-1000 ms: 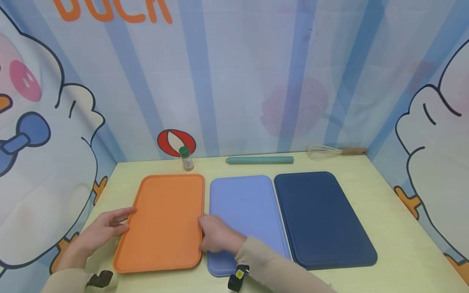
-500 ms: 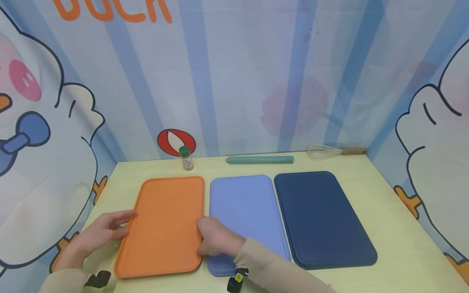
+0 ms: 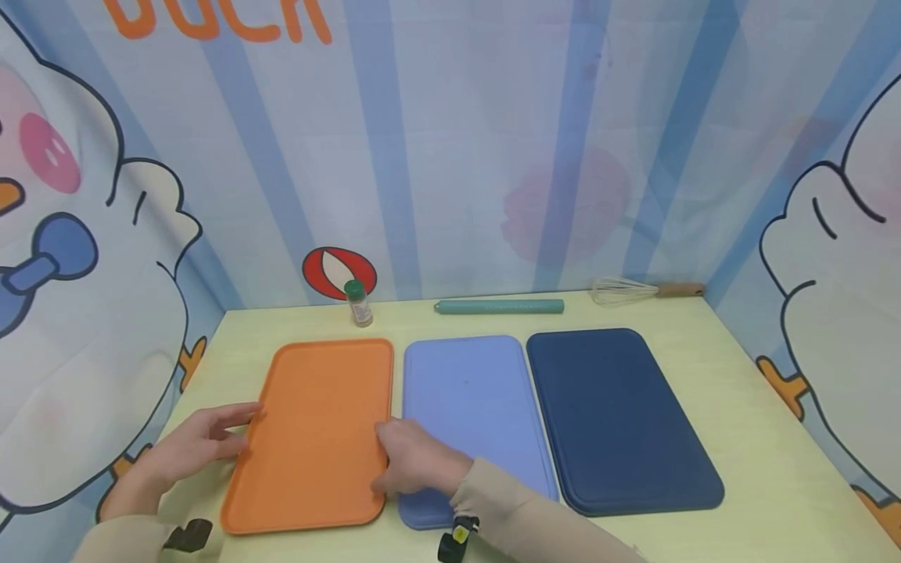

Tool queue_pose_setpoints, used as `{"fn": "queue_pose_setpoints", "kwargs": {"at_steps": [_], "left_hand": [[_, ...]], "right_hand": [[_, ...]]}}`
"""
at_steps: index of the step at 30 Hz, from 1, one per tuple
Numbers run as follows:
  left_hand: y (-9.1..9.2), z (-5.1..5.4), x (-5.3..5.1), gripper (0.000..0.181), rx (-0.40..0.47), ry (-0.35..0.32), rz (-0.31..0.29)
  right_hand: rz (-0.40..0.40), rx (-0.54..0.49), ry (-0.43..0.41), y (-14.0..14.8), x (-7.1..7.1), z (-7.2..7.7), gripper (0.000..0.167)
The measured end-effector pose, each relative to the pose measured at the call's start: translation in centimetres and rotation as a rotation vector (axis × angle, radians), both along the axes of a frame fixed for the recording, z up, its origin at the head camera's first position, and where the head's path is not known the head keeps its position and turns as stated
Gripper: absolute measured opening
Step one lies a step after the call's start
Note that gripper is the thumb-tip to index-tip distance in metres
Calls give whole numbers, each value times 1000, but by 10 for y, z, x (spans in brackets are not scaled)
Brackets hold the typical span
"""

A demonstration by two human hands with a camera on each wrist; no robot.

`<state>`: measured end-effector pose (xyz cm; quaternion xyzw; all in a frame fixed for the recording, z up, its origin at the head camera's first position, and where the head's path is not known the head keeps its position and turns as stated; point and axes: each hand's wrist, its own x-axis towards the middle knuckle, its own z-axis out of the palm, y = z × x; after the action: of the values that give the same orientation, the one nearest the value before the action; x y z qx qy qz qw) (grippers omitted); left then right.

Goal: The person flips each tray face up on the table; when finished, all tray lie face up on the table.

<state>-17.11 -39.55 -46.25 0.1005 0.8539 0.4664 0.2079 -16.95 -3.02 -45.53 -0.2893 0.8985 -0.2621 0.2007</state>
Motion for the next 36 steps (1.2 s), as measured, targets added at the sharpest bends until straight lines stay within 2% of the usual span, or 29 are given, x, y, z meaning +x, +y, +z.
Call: {"fn": "queue_pose_setpoints", "kwargs": {"at_steps": [3,8,10,14,18,23,27,36], "left_hand": [[4,2,0,62,-61,7,29],[10,4,0,59,-142,31,83],[14,5,0,60,-192,74,111],[24,9,0,62,-261,166,176],[36,13,1,62,-224,262,200],[51,16,2,60,-153,352,196],[64,16,0,57,-103,369,185],[98,14,-6,55,-25,361,161]], "right_hand": [[17,1,-22,2,-1,1,35],[15,-18,-54,13,-2,4,61],[7,-42,-70,19,-3,6,68],[6,-104,-72,32,-8,8,63],[-18,-151,-59,44,-13,9,61],[-76,-210,-82,61,-18,9,61],[-95,-249,-70,76,-23,8,59],[-152,-296,-36,107,-30,4,57]]}}
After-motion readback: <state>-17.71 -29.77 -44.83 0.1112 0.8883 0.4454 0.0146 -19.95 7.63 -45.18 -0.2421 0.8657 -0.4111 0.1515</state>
